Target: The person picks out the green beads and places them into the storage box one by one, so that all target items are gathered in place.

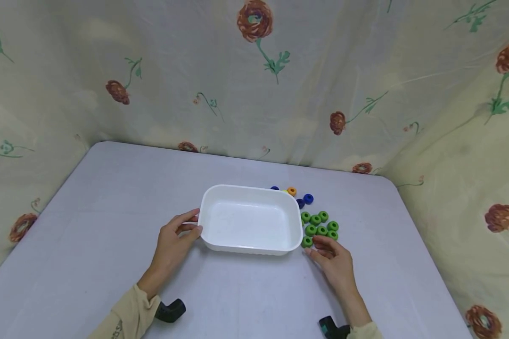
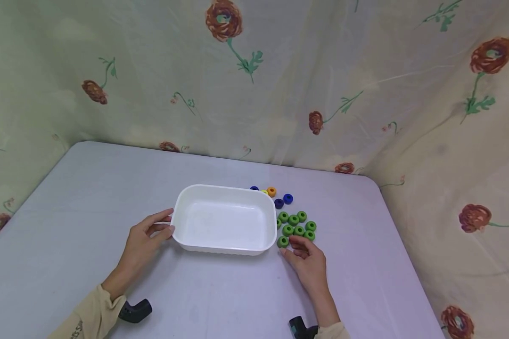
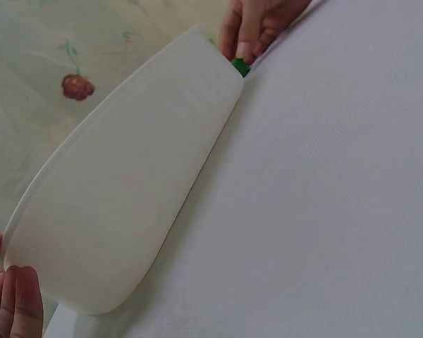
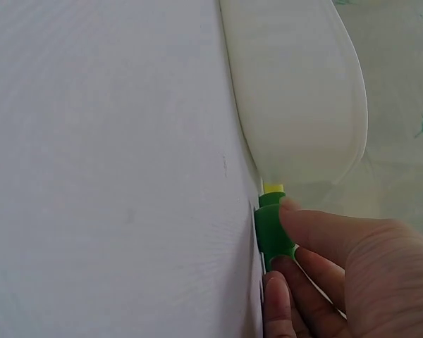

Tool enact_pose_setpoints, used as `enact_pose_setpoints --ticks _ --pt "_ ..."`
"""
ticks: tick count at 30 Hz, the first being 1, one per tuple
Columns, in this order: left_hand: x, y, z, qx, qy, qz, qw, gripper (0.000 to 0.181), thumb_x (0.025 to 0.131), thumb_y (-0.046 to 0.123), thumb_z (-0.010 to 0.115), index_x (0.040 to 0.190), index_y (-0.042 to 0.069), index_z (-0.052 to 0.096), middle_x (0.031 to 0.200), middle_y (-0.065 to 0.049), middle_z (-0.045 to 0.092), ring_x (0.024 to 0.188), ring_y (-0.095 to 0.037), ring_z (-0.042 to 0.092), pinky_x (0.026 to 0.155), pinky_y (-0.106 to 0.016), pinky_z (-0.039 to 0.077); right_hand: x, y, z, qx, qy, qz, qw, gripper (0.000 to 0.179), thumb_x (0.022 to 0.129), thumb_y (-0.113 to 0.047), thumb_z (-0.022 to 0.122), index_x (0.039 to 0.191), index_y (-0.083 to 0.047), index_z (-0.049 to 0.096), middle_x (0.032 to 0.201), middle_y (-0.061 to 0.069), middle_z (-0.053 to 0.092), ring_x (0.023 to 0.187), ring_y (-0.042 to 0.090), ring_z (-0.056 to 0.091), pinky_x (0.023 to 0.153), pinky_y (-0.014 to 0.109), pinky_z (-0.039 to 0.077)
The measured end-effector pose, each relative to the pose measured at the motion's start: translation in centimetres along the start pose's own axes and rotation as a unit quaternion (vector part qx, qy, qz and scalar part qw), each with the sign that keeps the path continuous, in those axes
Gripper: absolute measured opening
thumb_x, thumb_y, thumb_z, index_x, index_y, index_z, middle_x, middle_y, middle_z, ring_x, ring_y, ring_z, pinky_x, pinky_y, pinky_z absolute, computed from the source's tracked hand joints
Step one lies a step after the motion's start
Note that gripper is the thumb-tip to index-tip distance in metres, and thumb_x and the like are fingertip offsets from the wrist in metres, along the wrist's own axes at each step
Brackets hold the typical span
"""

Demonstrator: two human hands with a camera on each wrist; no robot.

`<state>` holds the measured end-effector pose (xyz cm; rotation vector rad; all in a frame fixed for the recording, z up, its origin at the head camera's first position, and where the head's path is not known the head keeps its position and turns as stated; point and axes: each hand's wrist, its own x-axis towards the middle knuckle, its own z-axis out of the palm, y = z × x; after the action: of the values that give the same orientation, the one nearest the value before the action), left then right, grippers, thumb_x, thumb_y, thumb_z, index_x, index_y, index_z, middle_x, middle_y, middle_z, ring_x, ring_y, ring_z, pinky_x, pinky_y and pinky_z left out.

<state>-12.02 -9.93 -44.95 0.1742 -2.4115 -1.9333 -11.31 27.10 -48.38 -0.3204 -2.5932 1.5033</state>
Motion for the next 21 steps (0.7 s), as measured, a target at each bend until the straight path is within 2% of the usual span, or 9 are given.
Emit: enact_pose_setpoints --ticks 11,21 --pt "0.13 -0.15 0.06 0.011 -0.002 -0.013 0.9999 0.047 0.092 0.005 0.068 0.138 0.012 0.06 0.126 -0.011 0.063 0.107 -0.02 0.063 0.079 -0.007 0.053 0.29 -0.07 0.17 -0.036 0.005 0.001 0.9994 0.042 0.081 -0.012 0.083 0.12 -0.008 0.071 0.112 0.014 0.071 0.093 0.007 0.061 0.073 0.009 0.053" --pt "0.24 0.09 -0.08 0.0 -0.004 -0.003 1.0 0.046 0.092 0.006 0.068 0.138 0.011 0.061 0.124 -0.014 0.063 0.102 -0.018 0.064 0.076 -0.008 0.053 0.54 -0.13 0.41 -0.062 0.004 -0.003 0.9981 0.041 0.081 -0.015 0.084 0.12 -0.009 0.071 0.109 0.012 0.071 0.092 0.01 0.058 0.069 0.012 0.049"
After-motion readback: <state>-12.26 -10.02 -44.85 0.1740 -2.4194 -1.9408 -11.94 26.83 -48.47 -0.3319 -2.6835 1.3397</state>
